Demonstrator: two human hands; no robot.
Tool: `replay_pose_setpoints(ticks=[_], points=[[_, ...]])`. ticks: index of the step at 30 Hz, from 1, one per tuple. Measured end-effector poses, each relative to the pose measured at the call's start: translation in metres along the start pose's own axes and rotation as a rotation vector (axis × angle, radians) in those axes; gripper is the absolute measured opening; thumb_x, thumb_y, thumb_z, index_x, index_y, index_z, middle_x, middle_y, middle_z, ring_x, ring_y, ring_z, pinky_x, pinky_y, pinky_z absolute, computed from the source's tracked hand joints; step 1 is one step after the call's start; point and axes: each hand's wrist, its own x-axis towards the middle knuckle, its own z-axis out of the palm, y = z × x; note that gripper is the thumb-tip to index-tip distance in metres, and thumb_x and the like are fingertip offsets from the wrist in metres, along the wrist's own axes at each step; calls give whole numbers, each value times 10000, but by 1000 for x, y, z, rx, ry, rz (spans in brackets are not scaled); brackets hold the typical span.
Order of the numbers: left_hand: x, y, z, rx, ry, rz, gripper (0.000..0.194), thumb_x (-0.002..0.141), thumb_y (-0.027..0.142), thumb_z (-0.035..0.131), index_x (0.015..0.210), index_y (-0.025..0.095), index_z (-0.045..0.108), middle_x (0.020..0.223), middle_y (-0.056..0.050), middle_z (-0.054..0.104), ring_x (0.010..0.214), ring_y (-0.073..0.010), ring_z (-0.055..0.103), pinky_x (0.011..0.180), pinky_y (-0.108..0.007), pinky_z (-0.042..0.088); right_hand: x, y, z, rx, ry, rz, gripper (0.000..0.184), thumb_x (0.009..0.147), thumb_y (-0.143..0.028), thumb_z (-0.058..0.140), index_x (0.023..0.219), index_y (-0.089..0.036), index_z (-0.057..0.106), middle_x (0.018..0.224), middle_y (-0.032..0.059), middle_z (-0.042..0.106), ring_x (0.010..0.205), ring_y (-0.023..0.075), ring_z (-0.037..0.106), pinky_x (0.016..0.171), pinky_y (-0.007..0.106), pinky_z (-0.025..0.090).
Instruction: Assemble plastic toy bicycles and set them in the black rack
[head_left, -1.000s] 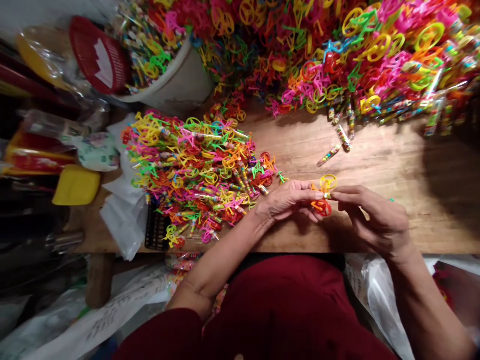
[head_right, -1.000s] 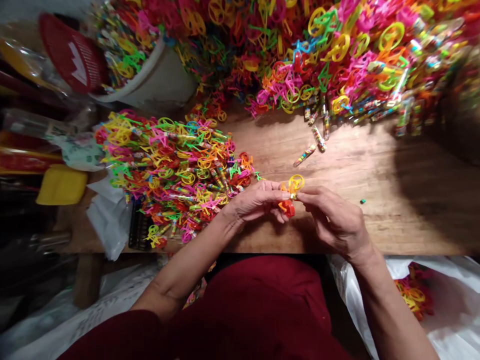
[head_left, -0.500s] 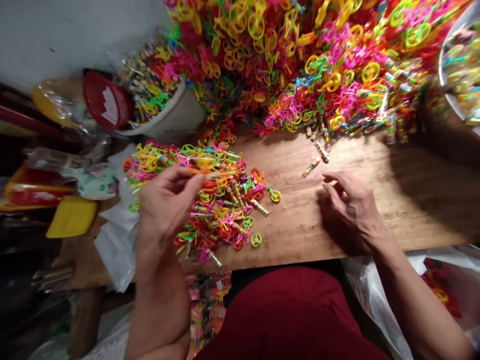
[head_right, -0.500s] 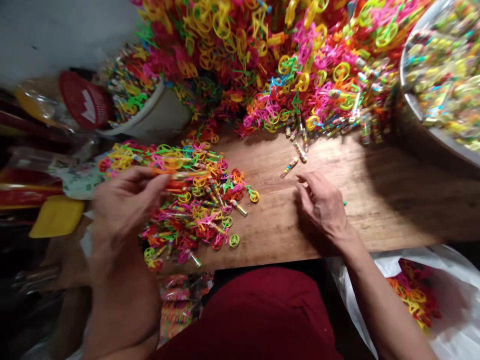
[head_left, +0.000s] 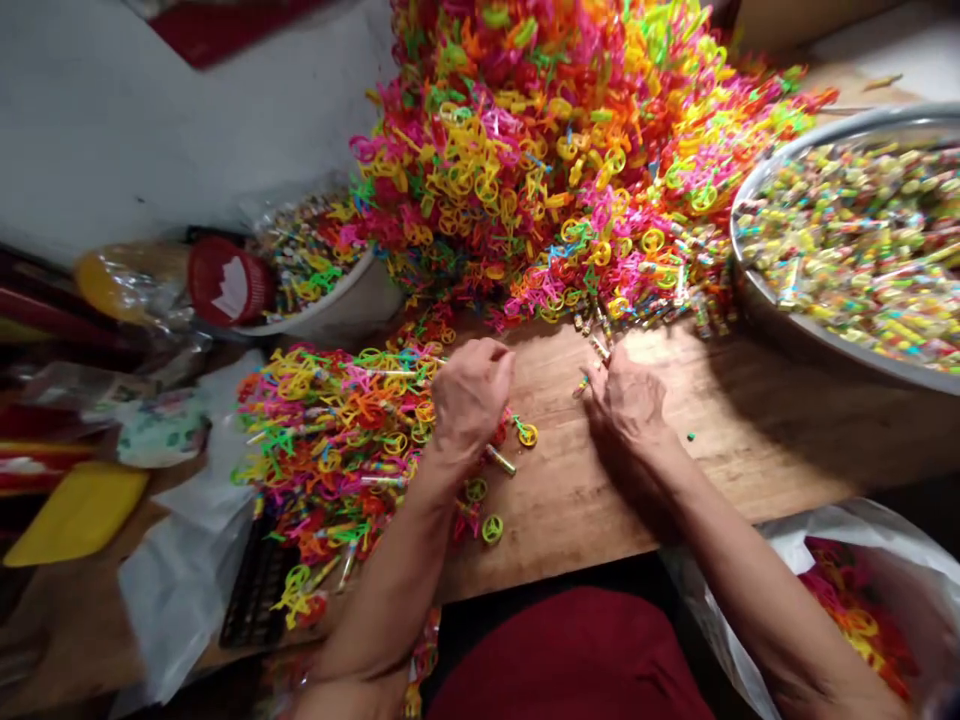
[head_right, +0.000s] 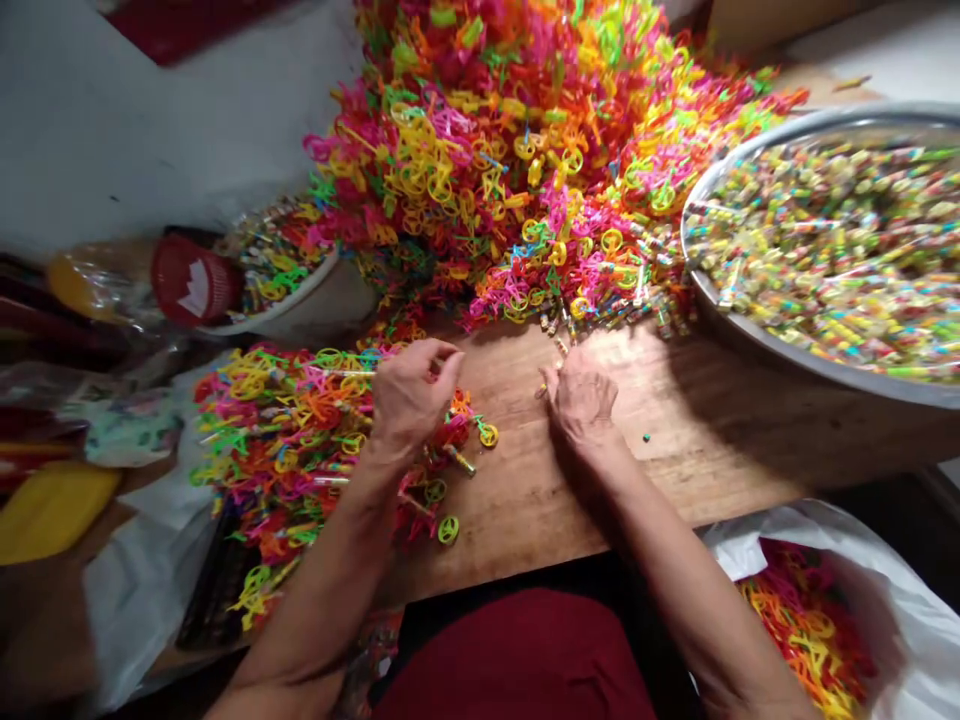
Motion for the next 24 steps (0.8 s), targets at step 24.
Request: replay_pose_setpoints(ticks=[24], points=[[101, -15, 49, -78, -250, -305, 240, 939, 166, 569, 1116, 179, 731, 1143, -157, 755, 1165, -305, 692, 1022, -403, 498, 71, 51, -13, -260, -276, -797, 303, 879, -21, 470, 994, -193, 692, 1036, 104, 654, 750, 164, 574, 621, 306, 279]])
